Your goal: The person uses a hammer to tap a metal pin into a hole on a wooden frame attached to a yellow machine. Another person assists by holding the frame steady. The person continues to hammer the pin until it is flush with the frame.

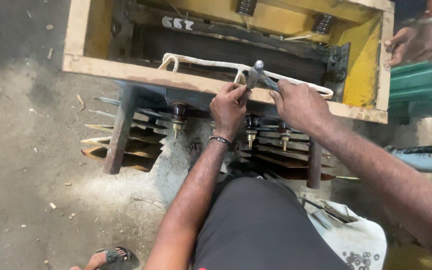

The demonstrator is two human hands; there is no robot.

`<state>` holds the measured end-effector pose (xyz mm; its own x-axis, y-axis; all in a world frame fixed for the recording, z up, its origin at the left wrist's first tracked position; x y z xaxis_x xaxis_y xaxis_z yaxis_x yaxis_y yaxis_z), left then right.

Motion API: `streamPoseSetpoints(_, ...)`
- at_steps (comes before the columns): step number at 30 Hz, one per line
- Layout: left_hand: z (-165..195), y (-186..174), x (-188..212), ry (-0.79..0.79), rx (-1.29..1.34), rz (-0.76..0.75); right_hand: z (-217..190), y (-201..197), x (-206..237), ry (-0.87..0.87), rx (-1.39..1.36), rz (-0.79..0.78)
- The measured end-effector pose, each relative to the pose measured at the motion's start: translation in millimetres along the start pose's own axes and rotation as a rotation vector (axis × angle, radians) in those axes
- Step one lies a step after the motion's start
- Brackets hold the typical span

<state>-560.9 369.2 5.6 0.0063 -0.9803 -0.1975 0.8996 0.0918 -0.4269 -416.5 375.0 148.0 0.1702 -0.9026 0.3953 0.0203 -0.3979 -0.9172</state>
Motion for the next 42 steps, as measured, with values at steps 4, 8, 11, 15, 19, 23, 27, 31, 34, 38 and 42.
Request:
streamPoseSetpoints(4,-0.2,1.4,0.7,0.011,0.005,0.002,10.3,-0.1,-1.1,0.213,-0.137,-0.095)
streamPoseSetpoints(8,-2.1,3.3,1.5,0.008,0.006,-0.025,-0.5,-12.7,-0.5,0.080,0.039,-0.045)
streamPoseSetpoints(11,-3.4,1.6,-0.2,0.026,0.004,-0.002,-5.6,-18.2,0.0,0.185,-0.004,-0.094)
streamPoseSetpoints(15,-3.1,3.2,-1.1,0.027,-0.004,-0.029,-16.9,-14.8,3.2,0.187,0.058,-0.194)
streamPoseSetpoints(19,-2.4,2.8,0.3,0.049,0.002,-0.013,-6.7,-6.7,3.6,0.305,-0.075,-0.202)
streamPoseSetpoints(23,-5.3,3.6,0.6,0.043,0.001,-0.034,0.2,6.6,4.5,0.255,-0.127,-0.090)
streamPoseSetpoints(27,-8.1,1.7,0.6,0.067,-0.041,-0.019,-1.7,15.0,11.5,0.151,-0.073,0.137)
streamPoseSetpoints(31,-5.7,5.7,1.3,0.065,-0.072,-0.066,2.0,35.2,17.5,0.272,-0.171,-0.012)
streamPoseSetpoints(34,-4.1,3.2,-0.7,0.040,-0.053,-0.057,-1.4,35.6,20.7,0.175,-0.177,0.199)
streamPoseSetpoints(38,-2.0,0.0,-1.4,0.017,-0.039,-0.119,2.5,52.0,28.1,0.251,-0.308,0.197)
streamPoseSetpoints(42,-11.4,-24.0,16.8,0.048,0.142,0.043,8.9,66.8,33.9,0.295,-0.159,0.071)
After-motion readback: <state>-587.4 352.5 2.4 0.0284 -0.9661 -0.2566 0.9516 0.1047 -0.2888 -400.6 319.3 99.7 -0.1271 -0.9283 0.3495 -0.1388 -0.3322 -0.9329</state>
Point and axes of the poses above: each hand's wrist, its own x-axis away from the middle knuckle, its own y-axis out of the palm, z = x × y, the point moved 4 cm from there along -x, towards the middle knuckle, and after that the axes turned 7 degrees about -z, right-handed, at the moved point
